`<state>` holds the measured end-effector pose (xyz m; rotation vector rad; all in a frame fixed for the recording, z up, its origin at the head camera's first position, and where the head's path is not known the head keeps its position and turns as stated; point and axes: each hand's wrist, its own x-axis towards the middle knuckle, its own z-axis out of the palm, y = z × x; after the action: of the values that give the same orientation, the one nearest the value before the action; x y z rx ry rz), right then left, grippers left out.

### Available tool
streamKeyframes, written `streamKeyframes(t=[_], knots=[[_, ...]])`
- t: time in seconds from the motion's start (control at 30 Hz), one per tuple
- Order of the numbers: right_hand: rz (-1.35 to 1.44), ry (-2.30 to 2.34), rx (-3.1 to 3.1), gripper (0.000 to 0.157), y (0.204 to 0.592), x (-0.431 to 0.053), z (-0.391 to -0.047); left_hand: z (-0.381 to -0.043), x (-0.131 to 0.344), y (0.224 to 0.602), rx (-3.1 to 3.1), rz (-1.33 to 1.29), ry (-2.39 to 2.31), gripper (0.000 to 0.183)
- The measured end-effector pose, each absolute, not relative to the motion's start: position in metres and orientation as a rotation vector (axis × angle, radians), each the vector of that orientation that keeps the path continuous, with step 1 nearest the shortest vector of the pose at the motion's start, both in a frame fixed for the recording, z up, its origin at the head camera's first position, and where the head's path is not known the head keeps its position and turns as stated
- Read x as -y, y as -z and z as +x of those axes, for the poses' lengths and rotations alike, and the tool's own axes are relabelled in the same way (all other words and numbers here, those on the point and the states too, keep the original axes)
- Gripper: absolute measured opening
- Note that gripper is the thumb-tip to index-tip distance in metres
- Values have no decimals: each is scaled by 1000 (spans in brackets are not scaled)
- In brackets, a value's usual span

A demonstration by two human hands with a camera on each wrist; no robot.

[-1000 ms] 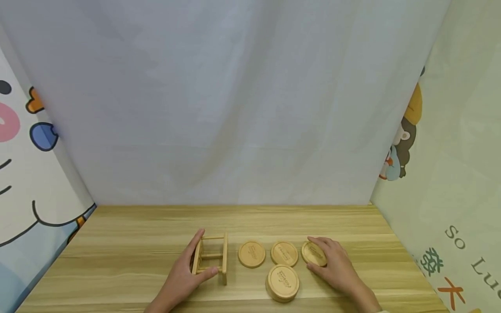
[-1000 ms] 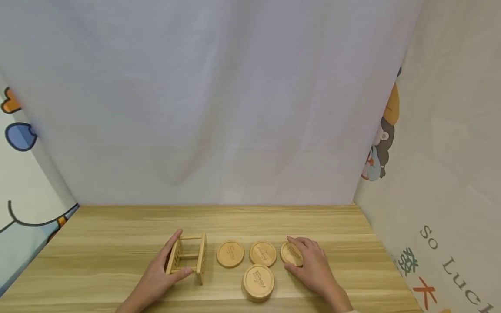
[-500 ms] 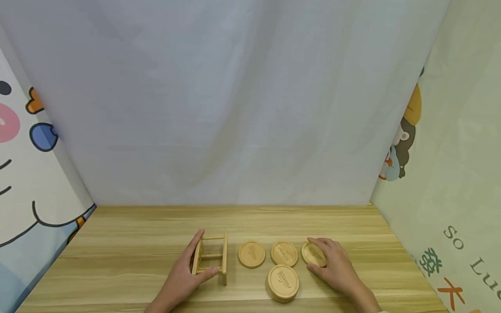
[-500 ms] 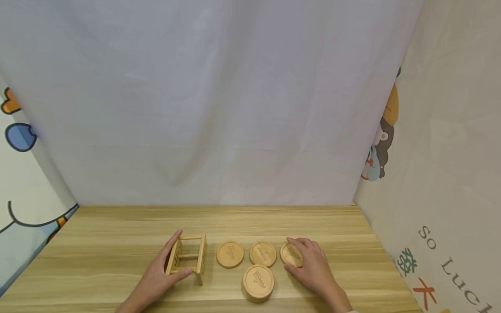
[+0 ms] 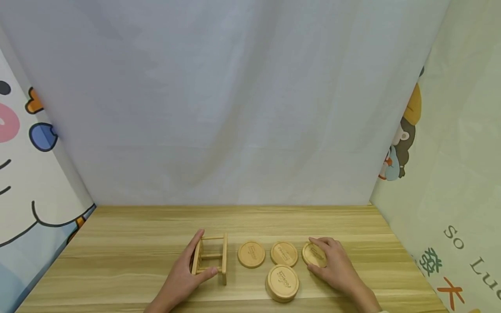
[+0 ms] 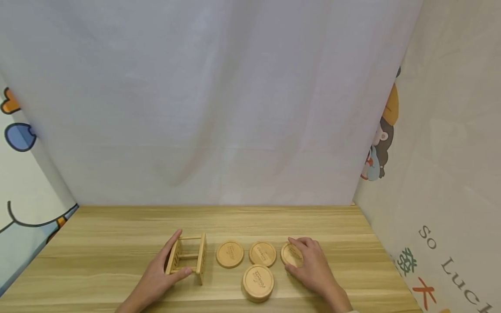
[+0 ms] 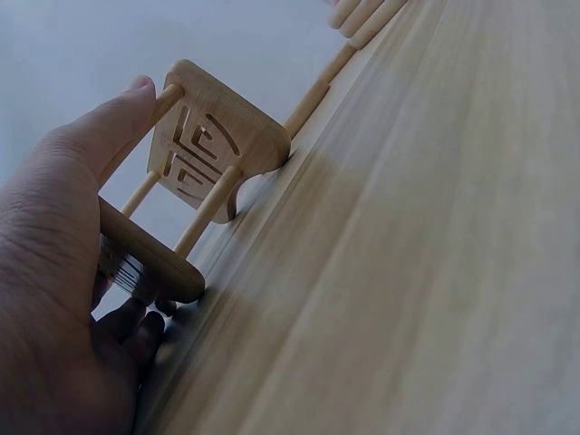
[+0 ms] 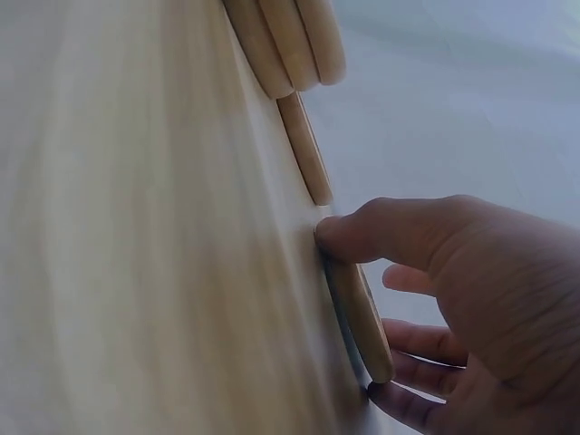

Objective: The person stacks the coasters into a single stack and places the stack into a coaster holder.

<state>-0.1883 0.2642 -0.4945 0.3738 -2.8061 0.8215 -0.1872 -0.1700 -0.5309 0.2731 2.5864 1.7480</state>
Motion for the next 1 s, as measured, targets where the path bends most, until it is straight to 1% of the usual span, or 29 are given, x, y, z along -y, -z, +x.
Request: streamKeyframes(t=[0.27, 0.83, 1.0], knots=[[327, -839, 2815, 71, 492, -263, -188, -186, 170, 530, -2586, 275, -1748, 110], [356, -784, 2816, 70, 480, -256, -185, -186, 170, 530, -2608, 322, -1755, 106], [382, -766, 2817, 70, 476, -254, -184, -186, 170, 530, -2604, 300, -1750, 107]])
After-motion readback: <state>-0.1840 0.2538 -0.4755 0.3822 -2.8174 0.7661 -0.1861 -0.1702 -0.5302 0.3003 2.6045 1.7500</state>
